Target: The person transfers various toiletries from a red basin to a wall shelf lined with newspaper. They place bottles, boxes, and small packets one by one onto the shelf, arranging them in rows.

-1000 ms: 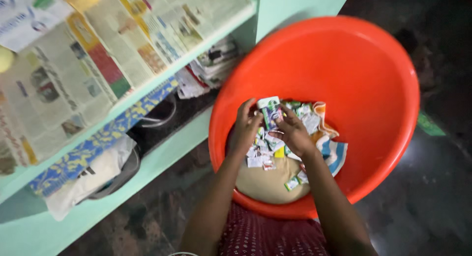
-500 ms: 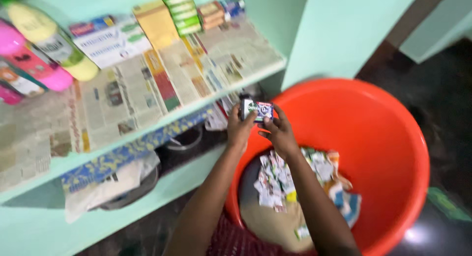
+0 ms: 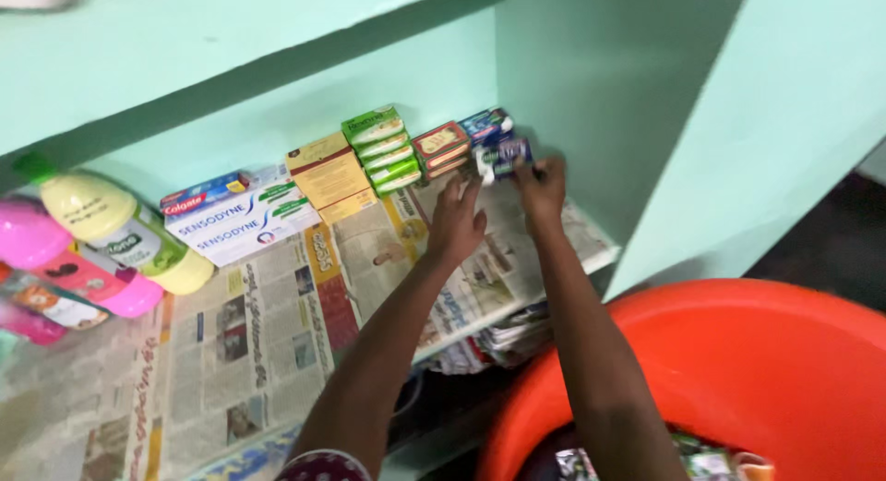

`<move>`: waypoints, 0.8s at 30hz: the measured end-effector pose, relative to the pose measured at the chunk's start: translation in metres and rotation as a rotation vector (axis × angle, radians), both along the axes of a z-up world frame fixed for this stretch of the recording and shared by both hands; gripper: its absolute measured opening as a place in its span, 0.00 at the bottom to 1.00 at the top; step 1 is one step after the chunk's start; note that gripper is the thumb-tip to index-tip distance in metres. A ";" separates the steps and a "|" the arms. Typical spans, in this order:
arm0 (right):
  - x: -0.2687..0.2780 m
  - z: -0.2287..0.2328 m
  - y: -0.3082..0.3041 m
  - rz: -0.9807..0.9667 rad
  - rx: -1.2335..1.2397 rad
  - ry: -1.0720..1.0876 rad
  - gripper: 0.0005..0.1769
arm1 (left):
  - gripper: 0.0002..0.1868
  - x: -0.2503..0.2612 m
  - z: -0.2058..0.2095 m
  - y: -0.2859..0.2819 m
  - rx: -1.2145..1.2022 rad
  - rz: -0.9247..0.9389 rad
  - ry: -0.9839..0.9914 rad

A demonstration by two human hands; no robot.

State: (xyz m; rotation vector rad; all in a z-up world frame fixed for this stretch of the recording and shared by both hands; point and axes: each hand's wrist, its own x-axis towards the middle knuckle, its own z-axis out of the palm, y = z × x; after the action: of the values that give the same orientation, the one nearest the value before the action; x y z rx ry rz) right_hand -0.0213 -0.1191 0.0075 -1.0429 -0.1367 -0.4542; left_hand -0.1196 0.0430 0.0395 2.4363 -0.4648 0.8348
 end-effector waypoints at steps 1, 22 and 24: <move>0.026 -0.006 0.008 -0.135 -0.154 0.028 0.15 | 0.32 0.019 -0.006 0.006 0.034 0.057 0.058; 0.128 -0.036 0.038 -0.031 -0.160 -0.075 0.20 | 0.31 0.125 -0.012 -0.003 -0.042 -0.048 -0.100; 0.126 -0.040 0.043 -0.046 -0.337 -0.104 0.21 | 0.30 0.140 -0.019 0.000 -0.038 -0.029 -0.124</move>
State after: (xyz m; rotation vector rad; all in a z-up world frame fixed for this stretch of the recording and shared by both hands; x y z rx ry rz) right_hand 0.1051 -0.0762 -0.0324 -1.3549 -0.2897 -0.5396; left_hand 0.0199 0.0432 0.0206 2.3463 -0.5239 0.9778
